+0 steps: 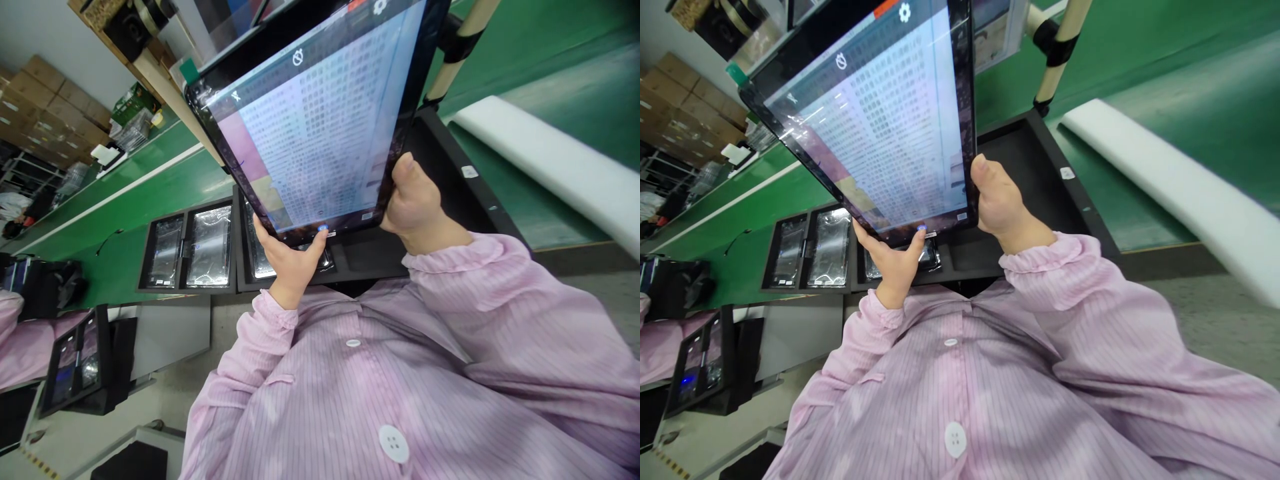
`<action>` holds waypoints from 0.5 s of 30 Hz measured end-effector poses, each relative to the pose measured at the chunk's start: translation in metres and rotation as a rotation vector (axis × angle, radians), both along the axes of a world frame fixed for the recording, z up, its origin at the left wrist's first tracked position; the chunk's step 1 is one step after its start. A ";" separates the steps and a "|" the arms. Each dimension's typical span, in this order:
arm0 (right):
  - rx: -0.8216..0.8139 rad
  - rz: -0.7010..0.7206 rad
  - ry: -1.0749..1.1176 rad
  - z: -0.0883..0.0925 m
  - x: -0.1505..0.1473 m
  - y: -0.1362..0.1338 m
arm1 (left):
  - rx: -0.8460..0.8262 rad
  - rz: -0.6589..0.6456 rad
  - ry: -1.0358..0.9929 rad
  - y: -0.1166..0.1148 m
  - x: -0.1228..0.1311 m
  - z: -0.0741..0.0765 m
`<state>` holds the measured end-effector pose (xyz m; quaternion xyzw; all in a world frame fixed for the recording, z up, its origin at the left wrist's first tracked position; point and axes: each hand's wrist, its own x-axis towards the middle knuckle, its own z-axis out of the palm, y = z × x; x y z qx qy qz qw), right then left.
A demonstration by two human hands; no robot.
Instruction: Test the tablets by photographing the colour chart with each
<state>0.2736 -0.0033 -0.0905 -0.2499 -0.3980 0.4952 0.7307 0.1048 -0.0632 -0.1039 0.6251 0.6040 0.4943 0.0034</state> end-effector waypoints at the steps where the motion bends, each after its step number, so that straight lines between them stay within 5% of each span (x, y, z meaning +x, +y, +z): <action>1: -0.002 0.007 0.005 0.001 0.000 0.000 | -0.013 0.007 -0.002 0.000 0.000 0.000; 15: -0.042 0.043 -0.006 0.002 0.002 -0.002 | 0.121 -0.024 0.038 0.001 -0.002 -0.004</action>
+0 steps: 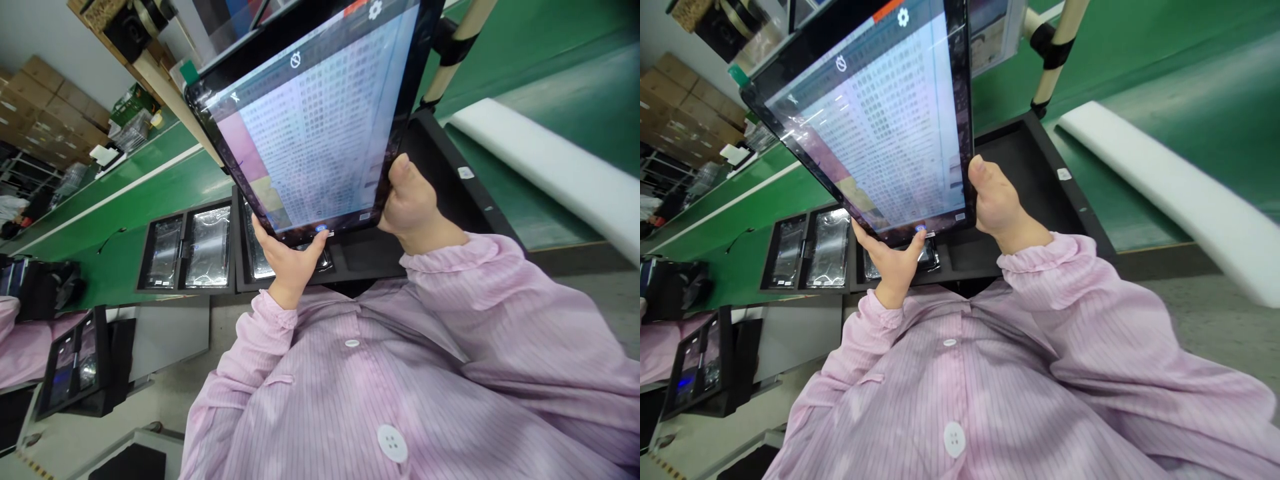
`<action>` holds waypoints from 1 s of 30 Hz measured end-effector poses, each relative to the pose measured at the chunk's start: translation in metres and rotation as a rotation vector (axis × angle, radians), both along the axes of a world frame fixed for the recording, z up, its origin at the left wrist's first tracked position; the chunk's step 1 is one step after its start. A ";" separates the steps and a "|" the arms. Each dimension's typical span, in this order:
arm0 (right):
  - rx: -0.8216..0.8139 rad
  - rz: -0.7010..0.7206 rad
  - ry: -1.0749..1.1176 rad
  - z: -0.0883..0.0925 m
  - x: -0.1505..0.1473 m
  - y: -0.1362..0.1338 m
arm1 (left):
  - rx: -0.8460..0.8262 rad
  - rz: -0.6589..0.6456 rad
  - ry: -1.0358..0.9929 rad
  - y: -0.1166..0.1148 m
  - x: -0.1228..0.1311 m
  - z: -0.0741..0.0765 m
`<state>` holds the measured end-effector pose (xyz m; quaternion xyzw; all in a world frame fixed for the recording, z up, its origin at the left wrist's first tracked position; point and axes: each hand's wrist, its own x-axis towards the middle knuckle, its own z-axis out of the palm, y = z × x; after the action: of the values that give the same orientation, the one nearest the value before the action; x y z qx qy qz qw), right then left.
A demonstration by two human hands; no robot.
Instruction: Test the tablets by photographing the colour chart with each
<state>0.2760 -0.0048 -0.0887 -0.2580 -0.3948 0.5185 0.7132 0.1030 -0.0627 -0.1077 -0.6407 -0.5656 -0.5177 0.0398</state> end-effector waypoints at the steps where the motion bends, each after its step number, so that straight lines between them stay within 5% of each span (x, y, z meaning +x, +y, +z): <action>1: -0.001 0.000 0.006 0.001 0.000 -0.001 | 0.007 -0.001 0.001 0.000 0.000 0.000; 30: -0.011 0.065 0.011 0.003 -0.001 -0.003 | -0.092 0.017 0.007 -0.002 -0.002 0.004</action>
<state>0.2746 -0.0082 -0.0856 -0.2463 -0.3962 0.5451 0.6966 0.1014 -0.0645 -0.1037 -0.6387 -0.5942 -0.4885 0.0167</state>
